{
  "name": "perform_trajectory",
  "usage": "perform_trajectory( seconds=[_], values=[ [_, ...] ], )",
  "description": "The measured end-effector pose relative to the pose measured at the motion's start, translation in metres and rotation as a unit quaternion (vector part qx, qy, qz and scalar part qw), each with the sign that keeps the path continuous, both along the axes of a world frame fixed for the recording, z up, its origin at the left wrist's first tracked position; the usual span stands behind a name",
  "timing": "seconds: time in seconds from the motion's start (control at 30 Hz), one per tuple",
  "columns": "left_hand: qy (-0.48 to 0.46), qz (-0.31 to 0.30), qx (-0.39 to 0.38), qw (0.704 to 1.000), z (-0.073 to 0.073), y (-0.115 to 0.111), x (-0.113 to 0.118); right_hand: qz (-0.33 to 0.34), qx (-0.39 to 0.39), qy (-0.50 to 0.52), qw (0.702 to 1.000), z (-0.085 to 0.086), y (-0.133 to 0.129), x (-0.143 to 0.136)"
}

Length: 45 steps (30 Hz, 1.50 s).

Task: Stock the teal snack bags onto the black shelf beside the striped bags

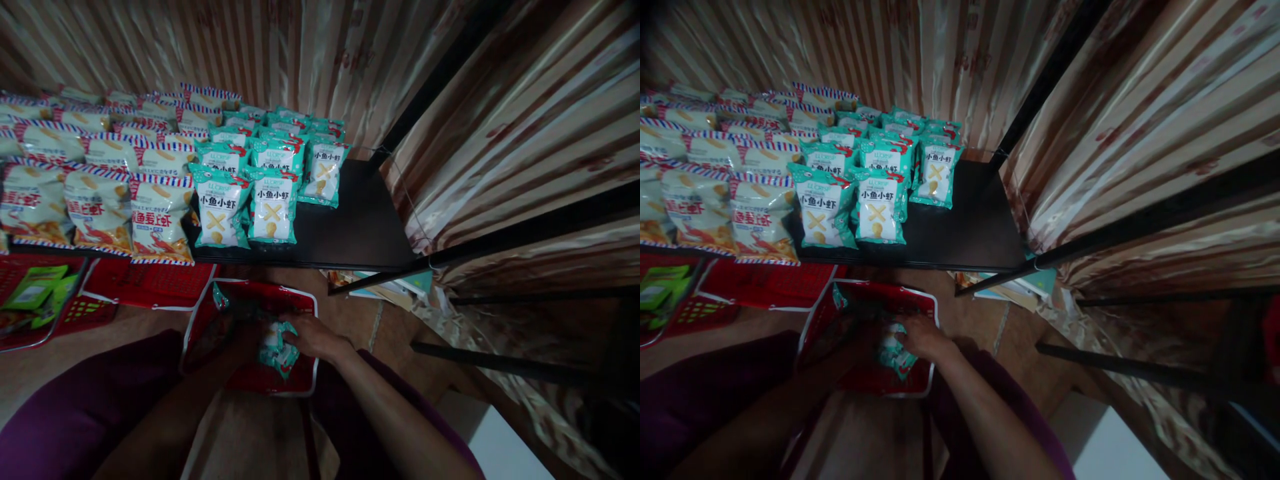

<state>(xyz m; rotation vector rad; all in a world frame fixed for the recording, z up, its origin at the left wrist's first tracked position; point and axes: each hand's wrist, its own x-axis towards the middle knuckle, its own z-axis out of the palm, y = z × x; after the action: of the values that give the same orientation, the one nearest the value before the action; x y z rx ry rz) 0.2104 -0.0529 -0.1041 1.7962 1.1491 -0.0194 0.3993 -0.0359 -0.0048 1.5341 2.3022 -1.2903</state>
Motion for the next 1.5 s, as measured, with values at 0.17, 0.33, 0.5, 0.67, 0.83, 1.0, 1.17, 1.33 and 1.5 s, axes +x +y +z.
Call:
perform_trajectory(
  seconds=[0.17, 0.33, 0.5, 0.67, 0.83, 1.0, 1.17, 1.33, 1.5],
  values=[
    [0.054, -0.001, 0.079, 0.995, 0.033, 0.009, -0.008, -0.139, -0.017, 0.055, 0.989, -0.014, 0.001, -0.001],
    [0.051, -0.074, 0.201, 0.975, 0.085, 0.008, -0.024, -0.282, -0.173, 0.197, 0.923, -0.006, -0.002, -0.006],
    [0.025, -0.057, 0.253, 0.966, 0.111, -0.001, -0.034, -0.295, -0.316, 0.292, 0.853, 0.011, -0.01, -0.008],
    [-0.01, -0.014, 0.243, 0.97, 0.116, 0.006, -0.033, -0.349, -0.273, 0.307, 0.842, 0.018, -0.013, -0.009],
    [-0.076, 0.18, 0.117, 0.974, 0.12, 0.024, -0.037, -0.37, -0.262, 0.356, 0.817, 0.015, -0.009, -0.003],
    [-0.179, 0.312, -0.129, 0.924, 0.124, 0.038, -0.038, -0.357, -0.262, 0.356, 0.823, 0.016, -0.004, 0.0],
    [-0.185, 0.361, -0.25, 0.879, 0.122, 0.041, -0.034, -0.33, -0.275, 0.356, 0.83, 0.02, 0.001, 0.003],
    [-0.188, 0.385, -0.267, 0.863, 0.116, 0.043, -0.032, -0.343, -0.274, 0.349, 0.828, 0.021, 0.005, 0.004],
    [-0.165, 0.413, -0.236, 0.864, 0.113, 0.043, -0.029, -0.401, -0.271, 0.348, 0.803, 0.012, 0.005, 0.005]
  ],
)
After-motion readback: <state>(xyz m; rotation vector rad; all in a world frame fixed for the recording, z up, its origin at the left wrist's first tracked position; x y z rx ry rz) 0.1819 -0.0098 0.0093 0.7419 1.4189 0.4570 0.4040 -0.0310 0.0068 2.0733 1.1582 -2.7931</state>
